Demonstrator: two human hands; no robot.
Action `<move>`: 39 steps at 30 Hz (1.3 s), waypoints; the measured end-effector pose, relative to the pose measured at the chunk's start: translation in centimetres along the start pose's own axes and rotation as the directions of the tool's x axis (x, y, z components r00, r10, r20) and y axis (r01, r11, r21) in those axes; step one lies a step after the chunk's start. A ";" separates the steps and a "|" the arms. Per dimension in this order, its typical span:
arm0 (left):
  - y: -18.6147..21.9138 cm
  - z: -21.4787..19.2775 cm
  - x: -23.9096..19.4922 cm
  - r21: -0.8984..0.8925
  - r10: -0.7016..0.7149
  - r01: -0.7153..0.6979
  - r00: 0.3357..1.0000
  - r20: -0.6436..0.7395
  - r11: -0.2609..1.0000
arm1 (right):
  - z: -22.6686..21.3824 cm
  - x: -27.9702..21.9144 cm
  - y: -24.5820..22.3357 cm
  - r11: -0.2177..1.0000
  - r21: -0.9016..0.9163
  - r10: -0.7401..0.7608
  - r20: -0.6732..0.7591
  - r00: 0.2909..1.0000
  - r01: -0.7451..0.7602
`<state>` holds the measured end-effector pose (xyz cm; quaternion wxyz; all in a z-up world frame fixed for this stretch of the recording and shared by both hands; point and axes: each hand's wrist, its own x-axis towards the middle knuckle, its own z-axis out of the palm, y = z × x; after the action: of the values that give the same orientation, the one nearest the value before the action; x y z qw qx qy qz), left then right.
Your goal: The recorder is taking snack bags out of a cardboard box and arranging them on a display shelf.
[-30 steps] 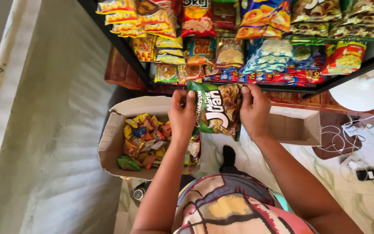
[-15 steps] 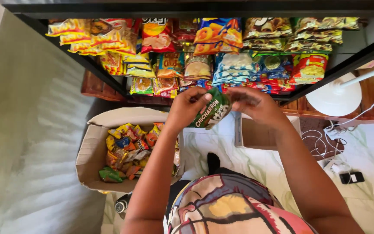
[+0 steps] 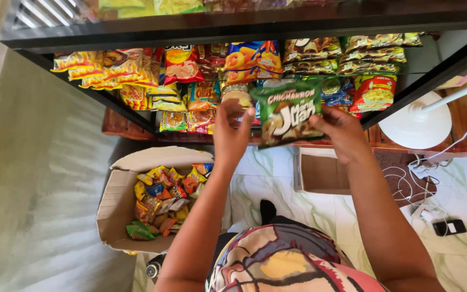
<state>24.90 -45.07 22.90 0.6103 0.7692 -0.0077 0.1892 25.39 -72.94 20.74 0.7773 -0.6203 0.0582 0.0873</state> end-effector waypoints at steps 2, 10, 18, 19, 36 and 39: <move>0.7 1.8 -0.2 -0.075 -0.079 0.085 0.993 0.090 0.993 | -0.9 0.9 -0.9 1.000 0.005 0.018 -0.061 0.998 -0.018; 2.8 7.9 4.2 -0.122 -0.108 0.139 0.967 0.231 0.983 | -2.3 5.5 -6.1 0.996 -0.078 0.012 -0.241 0.970 -0.032; 0.2 11.8 7.6 -0.097 0.001 0.007 0.997 0.079 0.995 | -0.7 6.1 -8.1 0.909 -0.303 -0.362 -0.238 0.902 0.285; 0.8 12.0 8.0 -0.098 0.003 0.004 0.997 0.077 0.995 | -0.9 6.4 -8.2 0.908 -0.304 -0.364 -0.236 0.901 0.287; 1.0 14.0 10.7 0.045 0.088 -0.088 0.996 -0.003 0.995 | -2.0 11.3 -5.7 -0.173 -0.946 -0.765 0.305 0.567 0.275; 0.4 14.2 11.1 0.166 0.152 -0.149 0.988 -0.003 0.975 | -1.8 11.3 -6.1 -0.212 -0.943 -0.778 0.322 0.540 0.257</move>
<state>39.09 -56.07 23.96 0.5283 0.8129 -0.0454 0.2409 37.69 -75.25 23.89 0.0877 -0.9134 -0.1349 -0.3738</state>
